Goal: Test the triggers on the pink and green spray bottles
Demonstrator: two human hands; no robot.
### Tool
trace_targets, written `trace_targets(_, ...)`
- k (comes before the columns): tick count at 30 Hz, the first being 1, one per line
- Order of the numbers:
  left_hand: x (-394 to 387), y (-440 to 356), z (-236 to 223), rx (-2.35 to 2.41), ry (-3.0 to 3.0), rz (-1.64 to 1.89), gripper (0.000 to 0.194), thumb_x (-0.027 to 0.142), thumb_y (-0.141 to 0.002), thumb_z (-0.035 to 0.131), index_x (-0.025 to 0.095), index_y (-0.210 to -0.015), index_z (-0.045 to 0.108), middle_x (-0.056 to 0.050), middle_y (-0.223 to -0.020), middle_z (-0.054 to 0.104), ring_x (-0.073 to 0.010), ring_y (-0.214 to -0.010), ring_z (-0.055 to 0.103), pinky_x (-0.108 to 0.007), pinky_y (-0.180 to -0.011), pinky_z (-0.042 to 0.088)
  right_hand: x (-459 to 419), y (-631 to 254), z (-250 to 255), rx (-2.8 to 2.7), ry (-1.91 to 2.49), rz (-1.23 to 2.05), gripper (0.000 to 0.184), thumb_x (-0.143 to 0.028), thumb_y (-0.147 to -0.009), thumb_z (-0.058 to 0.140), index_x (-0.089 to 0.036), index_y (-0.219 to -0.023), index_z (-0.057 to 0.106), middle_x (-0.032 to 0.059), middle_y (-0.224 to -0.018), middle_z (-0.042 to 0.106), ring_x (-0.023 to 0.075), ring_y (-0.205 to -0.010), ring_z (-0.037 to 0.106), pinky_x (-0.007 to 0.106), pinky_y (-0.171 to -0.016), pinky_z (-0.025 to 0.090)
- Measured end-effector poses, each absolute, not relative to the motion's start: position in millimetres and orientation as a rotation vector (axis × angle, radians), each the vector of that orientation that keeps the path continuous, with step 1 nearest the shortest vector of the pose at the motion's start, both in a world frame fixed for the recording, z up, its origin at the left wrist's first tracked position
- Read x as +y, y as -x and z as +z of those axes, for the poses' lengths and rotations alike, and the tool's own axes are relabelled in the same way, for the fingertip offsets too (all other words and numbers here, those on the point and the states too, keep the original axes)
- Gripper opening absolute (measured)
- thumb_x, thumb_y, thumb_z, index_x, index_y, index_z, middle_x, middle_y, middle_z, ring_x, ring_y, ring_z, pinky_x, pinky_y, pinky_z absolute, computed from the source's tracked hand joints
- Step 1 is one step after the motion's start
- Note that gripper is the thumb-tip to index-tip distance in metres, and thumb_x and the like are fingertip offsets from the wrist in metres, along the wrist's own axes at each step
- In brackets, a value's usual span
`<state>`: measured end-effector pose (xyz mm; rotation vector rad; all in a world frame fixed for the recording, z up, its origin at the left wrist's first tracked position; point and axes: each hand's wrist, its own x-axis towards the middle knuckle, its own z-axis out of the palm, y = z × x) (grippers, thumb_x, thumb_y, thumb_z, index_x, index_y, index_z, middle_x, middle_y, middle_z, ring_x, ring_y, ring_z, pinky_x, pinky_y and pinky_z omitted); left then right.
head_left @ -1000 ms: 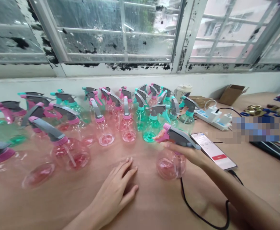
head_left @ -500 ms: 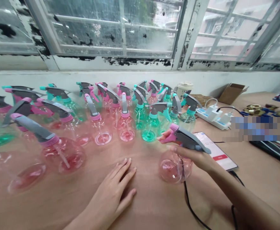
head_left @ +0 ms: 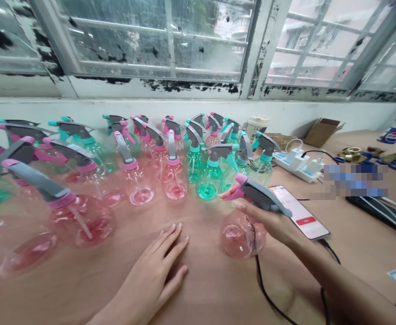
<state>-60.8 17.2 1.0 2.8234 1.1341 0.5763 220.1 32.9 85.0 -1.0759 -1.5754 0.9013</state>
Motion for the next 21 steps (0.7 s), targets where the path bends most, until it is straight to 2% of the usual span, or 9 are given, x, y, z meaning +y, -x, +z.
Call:
trace_targets(3, 18.0, 61.0, -0.1, 1.149, -2.868, 0.574, 0.047, 0.038, -0.092, 0.052, 0.025, -0.137, 0.052, -0.009, -0.146, 0.048, -0.0318, -0.130, 0.050, -0.052, -0.104, 0.045, 33.0, -218.7, 84.1, -1.582, 1.170, 0.775, 0.027, -0.050, -0.083, 0.065, -0.024, -0.088, 0.065, 0.0015, -0.081, 0.068, 0.0188, -0.075, 0.066, 0.029, -0.066, 0.055)
trace_targets(6, 18.2, 60.4, 2.4, 1.160, -2.929, 0.548, 0.046, 0.040, -0.092, 0.051, 0.023, -0.135, 0.054, -0.010, -0.144, 0.050, -0.0325, -0.128, 0.053, -0.051, -0.100, 0.049, 30.9, -219.4, 83.2, -1.546, 1.253, 0.712, 0.031, -0.054, -0.083, 0.063, -0.023, -0.086, 0.065, 0.0007, -0.077, 0.065, 0.0167, -0.069, 0.063, 0.026, -0.056, 0.050)
trace_targets(8, 18.2, 60.0, 4.8, 1.162, -2.960, 0.531, 0.046, 0.041, -0.092, 0.051, 0.022, -0.134, 0.055, -0.012, -0.143, 0.051, -0.0332, -0.126, 0.054, -0.052, -0.097, 0.051, 29.3, -220.9, 83.7, -1.530, 1.278, 0.706, 0.031, -0.055, -0.082, 0.064, -0.024, -0.088, 0.066, 0.0008, -0.078, 0.066, 0.0173, -0.069, 0.064, 0.026, -0.055, 0.050)
trace_targets(11, 17.8, 60.1, 6.8, 1.162, -2.972, 0.521, 0.046, 0.041, -0.092, 0.051, 0.022, -0.134, 0.056, -0.012, -0.142, 0.051, -0.0338, -0.125, 0.055, -0.052, -0.096, 0.051, 29.6, -222.8, 85.8, -1.526, 1.232, 0.767, 0.033, -0.052, -0.083, 0.064, -0.028, -0.106, 0.066, 0.0015, -0.090, 0.071, 0.0212, -0.083, 0.069, 0.031, -0.071, 0.056)
trace_targets(14, 16.7, 60.9, 6.1, 1.180, -2.950, 0.510, 0.047, 0.041, -0.091, 0.052, 0.023, -0.135, 0.054, -0.010, -0.144, 0.050, -0.0330, -0.127, 0.053, -0.051, -0.098, 0.050, 32.7, -221.9, 87.4, -1.569, 1.115, 0.858, 0.041, -0.045, -0.085, 0.064, -0.032, -0.124, 0.060, 0.0023, -0.110, 0.071, 0.0245, -0.105, 0.067, 0.038, -0.091, 0.055)
trace_targets(17, 15.7, 61.6, 5.1, 1.177, -2.947, 0.510, 0.048, 0.041, -0.091, 0.052, 0.024, -0.136, 0.053, -0.010, -0.145, 0.049, -0.0328, -0.128, 0.052, -0.050, -0.099, 0.050, 35.7, -220.6, 87.5, -1.584, 1.040, 0.903, 0.045, -0.039, -0.086, 0.064, -0.032, -0.130, 0.057, 0.0035, -0.121, 0.068, 0.0262, -0.117, 0.062, 0.042, -0.098, 0.052)
trace_targets(21, 15.9, 61.2, 6.3, 1.184, -2.956, 0.518, 0.049, 0.042, -0.091, 0.054, 0.025, -0.137, 0.052, -0.009, -0.145, 0.050, -0.0320, -0.128, 0.053, -0.049, -0.100, 0.050, 36.8, -223.0, 89.5, -1.635, 1.013, 0.984, 0.051, -0.039, -0.085, 0.066, -0.032, -0.134, 0.054, 0.0040, -0.131, 0.063, 0.0275, -0.124, 0.057, 0.047, -0.103, 0.048)
